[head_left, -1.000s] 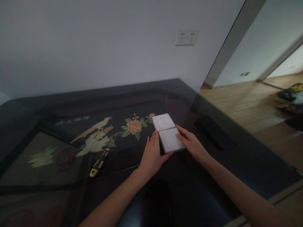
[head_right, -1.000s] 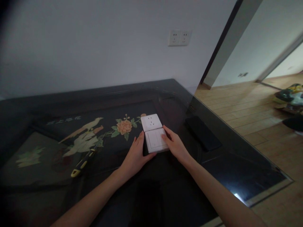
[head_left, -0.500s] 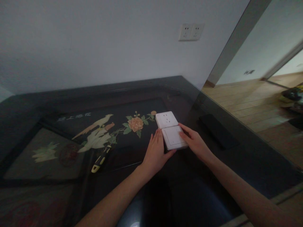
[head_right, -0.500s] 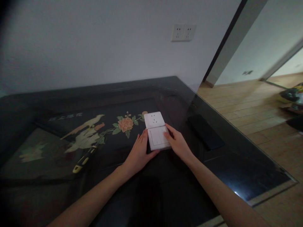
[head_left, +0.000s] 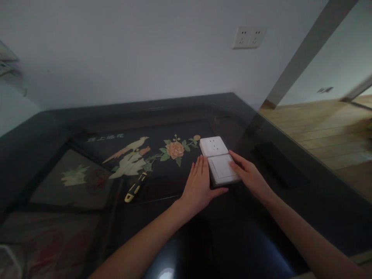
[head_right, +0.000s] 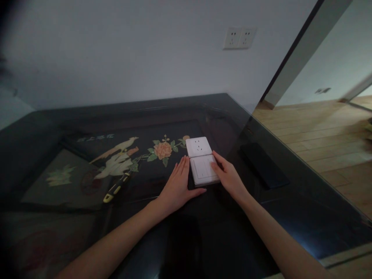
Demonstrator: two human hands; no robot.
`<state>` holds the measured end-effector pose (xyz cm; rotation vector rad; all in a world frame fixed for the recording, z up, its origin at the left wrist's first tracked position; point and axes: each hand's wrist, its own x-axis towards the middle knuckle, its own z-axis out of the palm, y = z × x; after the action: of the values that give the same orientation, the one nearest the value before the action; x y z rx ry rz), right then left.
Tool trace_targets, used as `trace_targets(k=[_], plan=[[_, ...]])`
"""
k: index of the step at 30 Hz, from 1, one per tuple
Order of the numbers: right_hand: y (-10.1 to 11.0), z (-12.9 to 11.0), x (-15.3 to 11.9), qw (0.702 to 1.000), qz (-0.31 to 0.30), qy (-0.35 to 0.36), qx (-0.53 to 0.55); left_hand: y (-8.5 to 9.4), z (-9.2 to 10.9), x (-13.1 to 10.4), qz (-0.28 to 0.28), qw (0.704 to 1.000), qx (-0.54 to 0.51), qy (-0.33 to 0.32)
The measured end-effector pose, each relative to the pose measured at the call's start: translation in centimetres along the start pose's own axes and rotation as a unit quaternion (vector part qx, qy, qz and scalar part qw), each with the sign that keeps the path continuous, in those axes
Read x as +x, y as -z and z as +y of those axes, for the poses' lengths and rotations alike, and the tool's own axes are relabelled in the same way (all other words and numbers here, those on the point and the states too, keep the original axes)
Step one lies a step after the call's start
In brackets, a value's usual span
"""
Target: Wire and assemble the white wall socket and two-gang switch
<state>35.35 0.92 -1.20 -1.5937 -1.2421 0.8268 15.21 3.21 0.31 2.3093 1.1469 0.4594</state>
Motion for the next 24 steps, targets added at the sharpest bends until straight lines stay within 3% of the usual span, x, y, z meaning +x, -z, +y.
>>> trace_targets(k=[2,4,7,10,12,15,20,24], plan=[[0.1,0.0,0.0,1.000,0.002,0.002,-0.004,2.5,-0.7,-0.6,0.003,1.000,0.023,-0.005],[0.2,0.0,0.0,1.000,0.004,0.005,-0.010,5.9,-2.4,-1.9,0.044,0.993,0.112,-0.010],[0.4,-0.1,-0.1,1.000,0.002,0.018,-0.020,10.9,-6.5,-5.1,0.092,0.981,0.162,0.043],[0.3,-0.3,-0.4,0.998,-0.008,0.045,-0.046,13.6,-10.7,-8.3,0.080,0.949,0.271,0.138],[0.2,-0.5,-0.6,0.995,-0.015,0.064,-0.076,13.9,-12.6,-9.7,0.025,0.947,0.257,0.189],[0.0,-0.9,-0.9,0.988,-0.024,0.088,-0.123,13.4,-13.4,-10.1,-0.030,0.958,0.210,0.192],[-0.4,-2.1,-1.8,0.974,-0.044,0.125,-0.183,12.9,-11.0,-7.9,-0.059,0.977,0.144,0.144],[-1.0,-2.3,-2.4,0.939,-0.063,0.178,-0.288,11.6,-8.0,-4.2,-0.064,0.990,0.061,0.106]])
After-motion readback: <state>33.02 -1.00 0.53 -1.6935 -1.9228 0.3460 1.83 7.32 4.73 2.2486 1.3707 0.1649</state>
